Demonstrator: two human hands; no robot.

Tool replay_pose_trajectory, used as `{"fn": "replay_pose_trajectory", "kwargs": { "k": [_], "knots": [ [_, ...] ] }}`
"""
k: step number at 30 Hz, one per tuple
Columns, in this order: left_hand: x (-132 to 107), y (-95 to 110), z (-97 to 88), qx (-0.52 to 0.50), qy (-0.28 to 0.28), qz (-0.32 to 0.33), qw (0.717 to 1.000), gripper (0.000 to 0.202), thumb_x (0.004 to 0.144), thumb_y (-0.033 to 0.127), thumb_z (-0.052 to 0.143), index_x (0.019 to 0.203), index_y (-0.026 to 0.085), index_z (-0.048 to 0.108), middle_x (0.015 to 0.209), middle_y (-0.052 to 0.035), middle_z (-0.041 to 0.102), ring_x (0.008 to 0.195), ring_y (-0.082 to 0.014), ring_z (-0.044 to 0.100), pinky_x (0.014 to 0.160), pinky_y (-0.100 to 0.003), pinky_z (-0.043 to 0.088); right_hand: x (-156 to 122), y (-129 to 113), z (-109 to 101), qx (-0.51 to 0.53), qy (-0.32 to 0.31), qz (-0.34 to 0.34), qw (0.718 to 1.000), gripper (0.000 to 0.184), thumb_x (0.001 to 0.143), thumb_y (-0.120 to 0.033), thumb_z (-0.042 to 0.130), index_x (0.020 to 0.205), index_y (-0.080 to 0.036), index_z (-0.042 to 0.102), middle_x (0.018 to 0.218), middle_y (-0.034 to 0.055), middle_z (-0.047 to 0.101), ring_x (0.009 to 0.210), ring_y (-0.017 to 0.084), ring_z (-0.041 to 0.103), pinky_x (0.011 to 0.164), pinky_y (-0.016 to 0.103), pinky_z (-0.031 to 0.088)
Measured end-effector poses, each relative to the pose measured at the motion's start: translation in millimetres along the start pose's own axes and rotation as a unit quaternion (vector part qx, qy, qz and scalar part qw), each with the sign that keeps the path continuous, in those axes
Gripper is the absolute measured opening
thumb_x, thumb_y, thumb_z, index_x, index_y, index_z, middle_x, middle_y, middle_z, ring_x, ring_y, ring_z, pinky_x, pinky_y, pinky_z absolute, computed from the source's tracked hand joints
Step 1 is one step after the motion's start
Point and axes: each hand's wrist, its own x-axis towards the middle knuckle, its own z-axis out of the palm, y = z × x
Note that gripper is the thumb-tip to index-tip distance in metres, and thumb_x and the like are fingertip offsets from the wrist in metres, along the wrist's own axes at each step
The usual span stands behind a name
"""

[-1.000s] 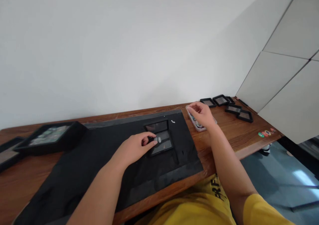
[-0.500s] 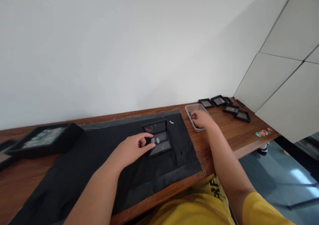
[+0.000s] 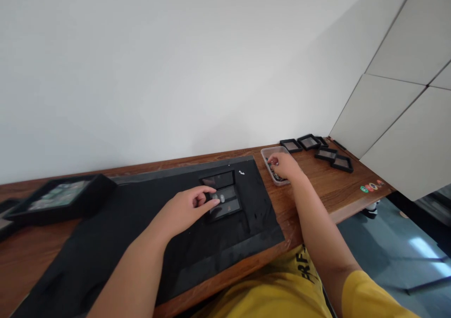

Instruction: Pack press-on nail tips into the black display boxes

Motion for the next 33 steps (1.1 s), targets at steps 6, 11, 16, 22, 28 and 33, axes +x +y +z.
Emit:
{"fn": "replay_pose_trajectory", "kwargs": {
  "k": [6, 11, 16, 22, 28, 33],
  "knots": [
    [-0.4, 0.0, -1.4, -0.020, 0.006, 0.003, 1.000, 0.061, 0.079, 0.075, 0.057, 0.109, 0.026, 0.076, 0.067, 0.0023, 0.057, 0.061, -0.0179, 0.054, 0.060, -0.031, 0.040, 3.6, -0.7, -4.9, 0.091, 0.056, -0.033, 0.994, 0.033, 0.091, -0.016, 0.060, 0.120, -0.016, 0.075, 0.104, 0.0074, 0.077, 0.084, 0.015, 0.066, 0.083, 0.030, 0.053],
    [-2.6, 5.5, -3.4, -0.029, 0.017, 0.010, 0.999, 0.059, 0.080, 0.075, 0.058, 0.107, 0.026, 0.077, 0.065, 0.0027, 0.054, 0.059, -0.0169, 0.051, 0.058, -0.030, 0.039, 1.6, -8.9, 1.5, 0.371, 0.025, -0.105, 0.922, 0.021, 0.086, -0.030, 0.071, 0.102, -0.019, 0.077, 0.096, 0.0039, 0.077, 0.079, 0.013, 0.067, 0.080, 0.028, 0.056],
    [-7.6, 18.6, -4.0, -0.074, 0.012, 0.040, 0.996, 0.059, 0.076, 0.077, 0.061, 0.100, 0.026, 0.079, 0.059, 0.0047, 0.047, 0.056, -0.0145, 0.045, 0.058, -0.028, 0.039, -15.8, -33.5, 16.3, 0.517, -0.122, -0.152, 0.833, 0.027, 0.077, -0.041, 0.085, 0.092, -0.021, 0.075, 0.088, 0.0005, 0.077, 0.077, 0.012, 0.070, 0.076, 0.026, 0.058],
    [-11.7, 30.2, -2.2, -0.200, -0.032, 0.095, 0.975, 0.054, 0.079, 0.071, 0.062, 0.099, 0.023, 0.077, 0.069, -0.0001, 0.060, 0.066, -0.0164, 0.053, 0.065, -0.031, 0.048, -35.9, -63.4, 40.2, 0.520, -0.243, -0.234, 0.785, 0.032, 0.076, -0.048, 0.089, 0.088, -0.020, 0.079, 0.086, 0.0022, 0.077, 0.078, 0.013, 0.070, 0.077, 0.028, 0.058],
    [-11.5, 35.9, -2.2, -0.264, -0.082, 0.063, 0.959, 0.046, 0.080, 0.065, 0.065, 0.083, 0.021, 0.076, 0.071, -0.0032, 0.068, 0.070, -0.0178, 0.058, 0.070, -0.034, 0.053, -42.6, -71.1, 43.7, 0.452, -0.224, -0.332, 0.797, 0.014, 0.084, -0.033, 0.082, 0.089, -0.020, 0.082, 0.089, 0.0035, 0.076, 0.081, 0.013, 0.068, 0.078, 0.028, 0.055],
    [-11.9, 42.0, -1.7, -0.285, -0.085, 0.058, 0.953, 0.040, 0.080, 0.061, 0.066, 0.077, 0.021, 0.070, 0.063, 0.0010, 0.060, 0.061, -0.0145, 0.054, 0.064, -0.031, 0.051, -42.8, -71.0, 45.3, 0.443, -0.215, -0.317, 0.811, 0.018, 0.081, -0.037, 0.084, 0.088, -0.021, 0.082, 0.090, 0.0034, 0.075, 0.080, 0.013, 0.067, 0.078, 0.029, 0.055]
  ]
}}
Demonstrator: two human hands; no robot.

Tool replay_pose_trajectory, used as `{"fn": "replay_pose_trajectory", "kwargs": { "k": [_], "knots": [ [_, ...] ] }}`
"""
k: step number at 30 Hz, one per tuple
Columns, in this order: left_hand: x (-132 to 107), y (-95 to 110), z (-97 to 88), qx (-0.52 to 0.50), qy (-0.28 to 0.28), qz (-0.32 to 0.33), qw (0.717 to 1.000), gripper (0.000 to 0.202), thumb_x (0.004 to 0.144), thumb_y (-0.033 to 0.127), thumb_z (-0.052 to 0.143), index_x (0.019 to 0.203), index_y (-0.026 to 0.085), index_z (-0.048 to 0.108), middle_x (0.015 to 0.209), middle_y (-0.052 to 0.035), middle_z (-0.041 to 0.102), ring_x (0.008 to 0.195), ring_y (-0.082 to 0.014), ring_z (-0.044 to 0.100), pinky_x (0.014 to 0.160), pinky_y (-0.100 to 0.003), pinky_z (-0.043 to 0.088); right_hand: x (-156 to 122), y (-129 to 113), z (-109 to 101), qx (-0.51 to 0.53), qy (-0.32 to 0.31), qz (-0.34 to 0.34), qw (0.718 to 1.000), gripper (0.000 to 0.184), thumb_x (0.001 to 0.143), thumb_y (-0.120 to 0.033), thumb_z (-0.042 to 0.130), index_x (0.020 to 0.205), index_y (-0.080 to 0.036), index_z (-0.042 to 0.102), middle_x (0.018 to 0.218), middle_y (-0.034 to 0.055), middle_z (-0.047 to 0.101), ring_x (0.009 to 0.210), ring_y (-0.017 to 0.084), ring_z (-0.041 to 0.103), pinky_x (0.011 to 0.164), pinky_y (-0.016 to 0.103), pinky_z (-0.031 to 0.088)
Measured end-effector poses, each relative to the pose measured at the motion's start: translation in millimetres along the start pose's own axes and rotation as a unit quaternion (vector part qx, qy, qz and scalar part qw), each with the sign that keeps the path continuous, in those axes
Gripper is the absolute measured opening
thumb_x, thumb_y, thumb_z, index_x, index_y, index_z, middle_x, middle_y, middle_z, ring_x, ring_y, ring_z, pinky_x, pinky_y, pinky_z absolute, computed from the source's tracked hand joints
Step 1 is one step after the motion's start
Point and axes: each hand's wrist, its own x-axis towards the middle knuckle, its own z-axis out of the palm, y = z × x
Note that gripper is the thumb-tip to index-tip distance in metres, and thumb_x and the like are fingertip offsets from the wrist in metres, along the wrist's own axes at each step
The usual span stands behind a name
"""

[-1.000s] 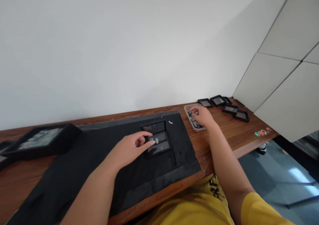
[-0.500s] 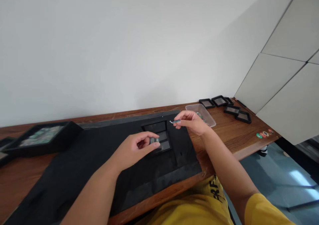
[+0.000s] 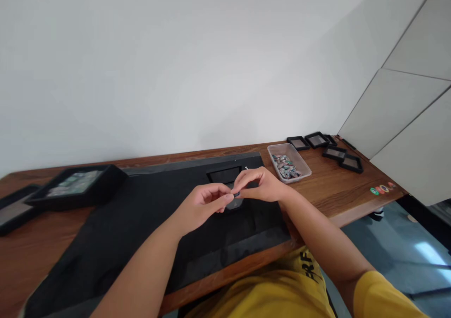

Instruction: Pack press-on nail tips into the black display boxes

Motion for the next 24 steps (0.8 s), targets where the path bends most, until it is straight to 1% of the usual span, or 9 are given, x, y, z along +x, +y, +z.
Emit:
{"fn": "replay_pose_trajectory", "kwargs": {
  "k": [4, 8, 10, 13, 16, 18, 21, 24],
  "knots": [
    [0.2, 3.1, 1.5, 0.000, 0.016, 0.015, 1.000, 0.041, 0.080, 0.061, 0.065, 0.070, 0.021, 0.065, 0.060, 0.0024, 0.056, 0.059, -0.0133, 0.052, 0.061, -0.029, 0.048, 0.2, 3.7, 2.2, -0.019, 0.027, 0.024, 0.999, 0.027, 0.079, -0.042, 0.086, 0.090, -0.018, 0.080, 0.087, 0.0041, 0.076, 0.076, 0.013, 0.066, 0.073, 0.027, 0.053],
    [0.8, 1.8, 0.8, -0.030, 0.072, 0.016, 0.997, 0.040, 0.077, 0.061, 0.070, 0.069, 0.021, 0.066, 0.061, 0.0017, 0.060, 0.059, -0.0134, 0.054, 0.060, -0.028, 0.049, 1.1, 4.9, 3.2, -0.036, 0.068, 0.039, 0.996, 0.036, 0.081, -0.048, 0.083, 0.097, -0.016, 0.078, 0.087, 0.0049, 0.077, 0.069, 0.011, 0.062, 0.067, 0.025, 0.051],
    [1.1, 0.9, 0.4, -0.056, 0.105, 0.014, 0.993, 0.039, 0.074, 0.060, 0.075, 0.069, 0.021, 0.068, 0.062, 0.0005, 0.064, 0.061, -0.0142, 0.057, 0.063, -0.028, 0.052, 1.4, 3.7, 4.1, -0.042, 0.085, 0.022, 0.995, 0.036, 0.081, -0.047, 0.084, 0.099, -0.016, 0.076, 0.091, 0.0055, 0.077, 0.069, 0.011, 0.062, 0.068, 0.026, 0.051],
    [1.7, 1.0, 1.0, -0.092, 0.141, 0.004, 0.986, 0.040, 0.068, 0.060, 0.081, 0.070, 0.021, 0.073, 0.065, -0.0021, 0.070, 0.065, -0.0165, 0.062, 0.067, -0.030, 0.055, 1.1, 1.7, 7.9, -0.068, 0.111, -0.009, 0.992, 0.034, 0.078, -0.042, 0.087, 0.099, -0.018, 0.075, 0.098, 0.0059, 0.077, 0.075, 0.012, 0.065, 0.074, 0.028, 0.054],
    [2.4, 1.7, 2.5, -0.108, 0.167, -0.003, 0.980, 0.042, 0.062, 0.061, 0.086, 0.072, 0.022, 0.077, 0.068, -0.0037, 0.074, 0.067, -0.0180, 0.065, 0.068, -0.031, 0.057, 1.0, 2.9, 13.5, -0.107, 0.139, -0.019, 0.984, 0.032, 0.078, -0.042, 0.087, 0.095, -0.018, 0.075, 0.096, 0.0055, 0.077, 0.075, 0.013, 0.065, 0.075, 0.029, 0.055],
    [2.9, 1.6, 3.3, -0.113, 0.177, -0.007, 0.978, 0.043, 0.059, 0.061, 0.088, 0.075, 0.022, 0.079, 0.070, -0.0042, 0.075, 0.067, -0.0182, 0.065, 0.068, -0.030, 0.057, 1.3, 4.9, 16.7, -0.131, 0.153, -0.031, 0.979, 0.029, 0.079, -0.042, 0.087, 0.093, -0.019, 0.075, 0.094, 0.0058, 0.078, 0.077, 0.015, 0.066, 0.074, 0.029, 0.055],
    [3.3, 1.2, 4.4, -0.119, 0.180, -0.013, 0.976, 0.045, 0.056, 0.063, 0.089, 0.074, 0.023, 0.080, 0.069, -0.0042, 0.075, 0.067, -0.0187, 0.065, 0.067, -0.031, 0.057, 1.8, 5.8, 19.7, -0.169, 0.176, -0.070, 0.967, 0.027, 0.081, -0.039, 0.087, 0.096, -0.019, 0.077, 0.096, 0.0065, 0.079, 0.080, 0.015, 0.068, 0.075, 0.029, 0.057],
    [4.1, 1.8, 6.4, -0.116, 0.189, -0.009, 0.975, 0.044, 0.057, 0.064, 0.088, 0.072, 0.023, 0.079, 0.066, -0.0037, 0.073, 0.067, -0.0188, 0.065, 0.066, -0.031, 0.057, 1.7, 4.6, 21.4, -0.208, 0.193, -0.096, 0.954, 0.026, 0.083, -0.038, 0.085, 0.100, -0.020, 0.079, 0.099, 0.0072, 0.081, 0.080, 0.015, 0.071, 0.075, 0.028, 0.058]
  ]
}}
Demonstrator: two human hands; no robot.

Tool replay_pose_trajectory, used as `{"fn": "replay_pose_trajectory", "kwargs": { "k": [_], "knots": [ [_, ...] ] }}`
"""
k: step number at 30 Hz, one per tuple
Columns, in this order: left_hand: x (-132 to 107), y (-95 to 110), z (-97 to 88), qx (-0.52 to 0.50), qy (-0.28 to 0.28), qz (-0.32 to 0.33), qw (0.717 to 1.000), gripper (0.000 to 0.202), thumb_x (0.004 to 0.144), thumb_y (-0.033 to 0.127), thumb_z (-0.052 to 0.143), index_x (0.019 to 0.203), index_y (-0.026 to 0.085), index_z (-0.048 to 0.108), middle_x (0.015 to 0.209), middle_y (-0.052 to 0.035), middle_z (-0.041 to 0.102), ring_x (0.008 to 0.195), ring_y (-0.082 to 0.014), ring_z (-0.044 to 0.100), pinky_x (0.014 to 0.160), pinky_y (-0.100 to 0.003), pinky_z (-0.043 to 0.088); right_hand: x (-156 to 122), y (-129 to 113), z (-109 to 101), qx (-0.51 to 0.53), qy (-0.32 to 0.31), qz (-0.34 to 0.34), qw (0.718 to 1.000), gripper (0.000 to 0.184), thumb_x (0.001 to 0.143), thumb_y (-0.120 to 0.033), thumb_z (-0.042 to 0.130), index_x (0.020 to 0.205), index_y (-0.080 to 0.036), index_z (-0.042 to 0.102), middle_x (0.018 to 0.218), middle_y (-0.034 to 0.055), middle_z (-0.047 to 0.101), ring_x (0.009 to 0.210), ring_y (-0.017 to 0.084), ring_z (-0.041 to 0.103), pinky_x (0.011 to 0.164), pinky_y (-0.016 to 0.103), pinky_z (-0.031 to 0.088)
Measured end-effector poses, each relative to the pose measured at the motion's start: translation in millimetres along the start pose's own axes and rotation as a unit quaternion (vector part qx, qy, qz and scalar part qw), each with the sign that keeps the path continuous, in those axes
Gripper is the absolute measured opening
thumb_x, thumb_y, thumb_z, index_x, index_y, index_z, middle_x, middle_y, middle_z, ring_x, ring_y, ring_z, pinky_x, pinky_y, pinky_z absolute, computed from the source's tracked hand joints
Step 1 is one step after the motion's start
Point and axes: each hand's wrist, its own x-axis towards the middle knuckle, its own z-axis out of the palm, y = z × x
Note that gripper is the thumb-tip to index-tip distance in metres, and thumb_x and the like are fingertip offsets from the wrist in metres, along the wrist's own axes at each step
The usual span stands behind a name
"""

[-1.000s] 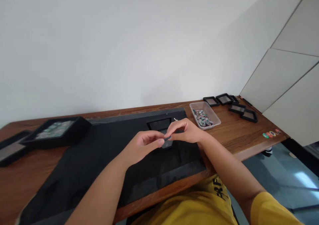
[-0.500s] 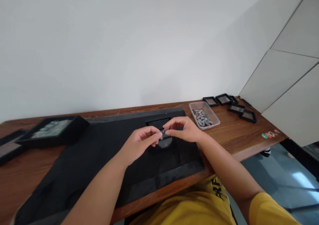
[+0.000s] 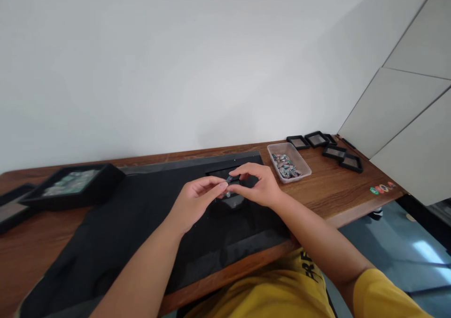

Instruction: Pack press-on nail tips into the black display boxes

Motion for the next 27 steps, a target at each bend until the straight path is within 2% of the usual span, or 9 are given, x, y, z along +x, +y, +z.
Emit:
{"fn": "replay_pose_trajectory", "kwargs": {
  "k": [5, 9, 14, 18, 20, 22, 24, 27],
  "knots": [
    [0.8, 1.2, 4.1, 0.005, 0.048, 0.011, 0.999, 0.044, 0.057, 0.063, 0.085, 0.069, 0.022, 0.076, 0.065, -0.0034, 0.071, 0.064, -0.0183, 0.062, 0.064, -0.031, 0.055, -0.9, 2.4, 4.0, -0.038, 0.005, -0.032, 0.999, 0.026, 0.086, -0.038, 0.082, 0.106, -0.021, 0.082, 0.103, 0.0078, 0.083, 0.082, 0.017, 0.076, 0.081, 0.031, 0.060],
    [0.8, 1.5, 3.4, 0.022, 0.029, 0.016, 0.999, 0.037, 0.060, 0.058, 0.082, 0.068, 0.023, 0.073, 0.062, -0.0019, 0.067, 0.063, -0.0180, 0.060, 0.063, -0.031, 0.053, -0.9, 6.0, 7.3, -0.041, 0.000, -0.019, 0.999, 0.025, 0.085, -0.037, 0.082, 0.105, -0.022, 0.083, 0.100, 0.0071, 0.083, 0.084, 0.019, 0.077, 0.082, 0.032, 0.059],
    [-0.1, 1.3, 4.4, 0.031, 0.002, 0.018, 0.999, 0.029, 0.065, 0.051, 0.077, 0.061, 0.023, 0.068, 0.062, -0.0022, 0.066, 0.066, -0.0183, 0.061, 0.065, -0.031, 0.053, -1.0, 6.1, 10.6, 0.042, -0.027, 0.076, 0.996, 0.027, 0.081, -0.035, 0.084, 0.105, -0.022, 0.082, 0.097, 0.0056, 0.082, 0.082, 0.017, 0.073, 0.073, 0.028, 0.055],
    [1.3, -0.5, 0.2, 0.072, -0.011, 0.035, 0.997, 0.035, 0.069, 0.057, 0.073, 0.063, 0.023, 0.066, 0.064, -0.0019, 0.064, 0.067, -0.0183, 0.059, 0.065, -0.030, 0.052, 0.6, 8.9, 13.4, 0.160, -0.046, 0.162, 0.973, 0.039, 0.071, -0.039, 0.090, 0.103, -0.020, 0.079, 0.087, 0.0023, 0.077, 0.070, 0.012, 0.064, 0.067, 0.025, 0.050],
    [2.7, -1.0, -7.3, 0.117, 0.023, 0.053, 0.991, 0.041, 0.073, 0.061, 0.069, 0.061, 0.023, 0.061, 0.060, 0.0001, 0.058, 0.062, -0.0163, 0.052, 0.059, -0.028, 0.047, 2.3, 11.8, 12.5, 0.215, -0.067, 0.207, 0.952, 0.045, 0.065, -0.040, 0.093, 0.101, -0.019, 0.076, 0.079, -0.0010, 0.073, 0.064, 0.009, 0.059, 0.063, 0.024, 0.046],
    [4.0, -0.9, -16.9, 0.164, 0.087, 0.075, 0.980, 0.047, 0.077, 0.062, 0.065, 0.055, 0.023, 0.051, 0.054, 0.0028, 0.046, 0.056, -0.0138, 0.042, 0.054, -0.027, 0.038, 4.2, 14.7, 9.5, 0.246, -0.108, 0.246, 0.931, 0.045, 0.063, -0.037, 0.093, 0.098, -0.018, 0.074, 0.070, -0.0046, 0.067, 0.060, 0.008, 0.055, 0.061, 0.023, 0.042],
    [4.8, -0.6, -25.5, 0.196, 0.133, 0.087, 0.968, 0.052, 0.081, 0.061, 0.062, 0.052, 0.023, 0.039, 0.051, 0.0041, 0.036, 0.054, -0.0127, 0.035, 0.053, -0.028, 0.033, 6.0, 16.7, 5.5, 0.227, -0.148, 0.277, 0.922, 0.040, 0.064, -0.031, 0.093, 0.096, -0.017, 0.072, 0.063, -0.0079, 0.061, 0.057, 0.007, 0.049, 0.060, 0.023, 0.038],
    [5.8, -2.2, -32.0, 0.248, 0.131, 0.082, 0.956, 0.056, 0.083, 0.062, 0.057, 0.052, 0.023, 0.029, 0.052, 0.0045, 0.029, 0.054, -0.0124, 0.032, 0.054, -0.029, 0.029, 8.2, 16.4, 0.9, 0.113, -0.176, 0.311, 0.927, 0.032, 0.068, -0.018, 0.090, 0.096, -0.016, 0.073, 0.060, -0.0104, 0.054, 0.054, 0.006, 0.044, 0.060, 0.022, 0.035]
  ]
}}
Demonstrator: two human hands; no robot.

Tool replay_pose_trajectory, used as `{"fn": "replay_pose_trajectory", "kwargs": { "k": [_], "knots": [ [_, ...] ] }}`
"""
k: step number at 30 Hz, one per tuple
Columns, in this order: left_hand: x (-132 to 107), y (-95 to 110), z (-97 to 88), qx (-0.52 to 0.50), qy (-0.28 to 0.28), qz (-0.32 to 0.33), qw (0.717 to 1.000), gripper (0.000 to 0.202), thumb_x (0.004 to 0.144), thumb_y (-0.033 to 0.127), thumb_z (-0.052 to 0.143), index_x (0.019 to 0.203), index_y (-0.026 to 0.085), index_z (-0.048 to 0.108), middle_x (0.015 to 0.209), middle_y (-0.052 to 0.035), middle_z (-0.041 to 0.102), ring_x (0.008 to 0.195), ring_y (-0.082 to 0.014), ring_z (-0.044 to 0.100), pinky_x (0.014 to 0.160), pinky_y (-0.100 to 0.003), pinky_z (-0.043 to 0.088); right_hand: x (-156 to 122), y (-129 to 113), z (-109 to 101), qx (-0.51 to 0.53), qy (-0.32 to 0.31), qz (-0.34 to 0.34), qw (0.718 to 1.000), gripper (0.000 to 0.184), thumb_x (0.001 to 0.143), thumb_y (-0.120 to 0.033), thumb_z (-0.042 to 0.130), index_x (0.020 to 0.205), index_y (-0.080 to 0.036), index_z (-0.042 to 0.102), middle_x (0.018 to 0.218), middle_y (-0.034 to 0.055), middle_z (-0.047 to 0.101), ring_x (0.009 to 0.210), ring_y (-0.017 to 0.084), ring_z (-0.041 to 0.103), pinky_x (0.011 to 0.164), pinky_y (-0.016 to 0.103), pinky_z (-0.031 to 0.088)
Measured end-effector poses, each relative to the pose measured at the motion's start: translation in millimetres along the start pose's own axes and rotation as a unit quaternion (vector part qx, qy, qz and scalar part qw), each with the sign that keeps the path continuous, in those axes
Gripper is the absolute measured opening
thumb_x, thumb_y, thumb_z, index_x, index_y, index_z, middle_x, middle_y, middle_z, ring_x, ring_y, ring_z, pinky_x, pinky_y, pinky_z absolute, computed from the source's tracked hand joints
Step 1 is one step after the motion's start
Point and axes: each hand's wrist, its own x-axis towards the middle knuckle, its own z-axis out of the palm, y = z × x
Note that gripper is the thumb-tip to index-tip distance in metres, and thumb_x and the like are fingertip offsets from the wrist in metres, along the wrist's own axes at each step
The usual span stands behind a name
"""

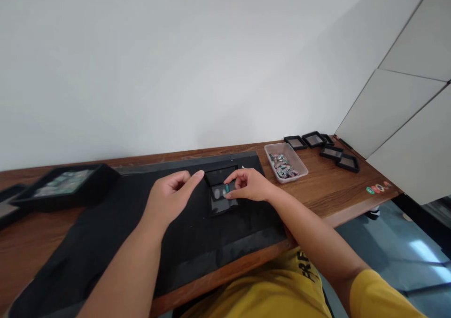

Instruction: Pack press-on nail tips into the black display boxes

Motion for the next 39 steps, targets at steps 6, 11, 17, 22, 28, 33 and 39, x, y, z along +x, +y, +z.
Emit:
{"fn": "replay_pose_trajectory", "kwargs": {
  "k": [6, 11, 17, 22, 28, 33, 39],
  "knots": [
    [0.5, -10.7, 8.2, 0.163, -0.182, 0.012, 0.970, 0.057, 0.075, 0.071, 0.057, 0.054, 0.023, 0.035, 0.052, 0.0038, 0.037, 0.052, -0.0132, 0.036, 0.054, -0.030, 0.026, -2.0, -8.2, 0.6, -0.217, 0.029, 0.053, 0.974, 0.029, 0.074, -0.012, 0.086, 0.101, -0.017, 0.077, 0.064, -0.0096, 0.054, 0.060, 0.007, 0.050, 0.064, 0.023, 0.035],
    [3.2, -20.4, 9.7, 0.165, -0.224, 0.007, 0.960, 0.046, 0.071, 0.070, 0.063, 0.080, 0.025, 0.067, 0.057, 0.0049, 0.049, 0.053, -0.0150, 0.044, 0.055, -0.029, 0.030, -0.2, -10.9, 0.2, -0.250, 0.012, 0.069, 0.966, 0.032, 0.076, -0.017, 0.088, 0.106, -0.018, 0.078, 0.066, -0.0088, 0.054, 0.061, 0.008, 0.050, 0.062, 0.023, 0.034],
    [5.4, -27.6, 10.4, 0.163, -0.242, 0.005, 0.956, 0.059, 0.072, 0.070, 0.064, 0.111, 0.028, 0.079, 0.063, 0.0037, 0.056, 0.057, -0.0171, 0.051, 0.057, -0.030, 0.033, 1.4, -12.1, -2.1, -0.247, -0.026, 0.102, 0.963, 0.035, 0.076, -0.023, 0.090, 0.109, -0.018, 0.079, 0.062, -0.0090, 0.054, 0.058, 0.008, 0.050, 0.059, 0.023, 0.032],
    [5.8, -30.3, 12.0, 0.163, -0.250, 0.005, 0.955, 0.057, 0.074, 0.071, 0.063, 0.105, 0.027, 0.081, 0.064, 0.0023, 0.058, 0.058, -0.0177, 0.052, 0.057, -0.030, 0.034, 0.1, -14.3, -1.9, -0.252, -0.020, 0.099, 0.962, 0.042, 0.073, -0.025, 0.093, 0.112, -0.019, 0.078, 0.064, -0.0093, 0.054, 0.059, 0.008, 0.050, 0.059, 0.024, 0.033],
    [4.9, -28.3, 11.9, 0.177, -0.259, 0.012, 0.949, 0.056, 0.074, 0.070, 0.062, 0.107, 0.028, 0.081, 0.065, 0.0022, 0.058, 0.057, -0.0174, 0.051, 0.056, -0.030, 0.032, -2.8, -16.0, 1.1, -0.277, -0.006, 0.095, 0.956, 0.041, 0.075, -0.029, 0.092, 0.113, -0.019, 0.078, 0.069, -0.0077, 0.056, 0.063, 0.009, 0.051, 0.061, 0.024, 0.034],
    [2.9, -24.3, 14.1, 0.189, -0.262, 0.008, 0.946, 0.054, 0.073, 0.068, 0.061, 0.104, 0.028, 0.080, 0.064, 0.0025, 0.057, 0.057, -0.0172, 0.051, 0.057, -0.030, 0.030, -3.5, -14.0, 2.2, -0.290, 0.006, 0.083, 0.953, 0.037, 0.076, -0.030, 0.090, 0.110, -0.021, 0.080, 0.071, -0.0062, 0.058, 0.064, 0.009, 0.052, 0.062, 0.024, 0.034],
    [1.5, -24.1, 15.2, 0.189, -0.250, 0.014, 0.950, 0.047, 0.076, 0.064, 0.061, 0.101, 0.030, 0.081, 0.063, 0.0026, 0.056, 0.057, -0.0173, 0.052, 0.057, -0.029, 0.029, -4.0, -12.8, 3.2, -0.306, 0.015, 0.061, 0.950, 0.033, 0.079, -0.032, 0.089, 0.109, -0.021, 0.081, 0.070, -0.0052, 0.059, 0.065, 0.010, 0.053, 0.062, 0.023, 0.033]
  ]
}}
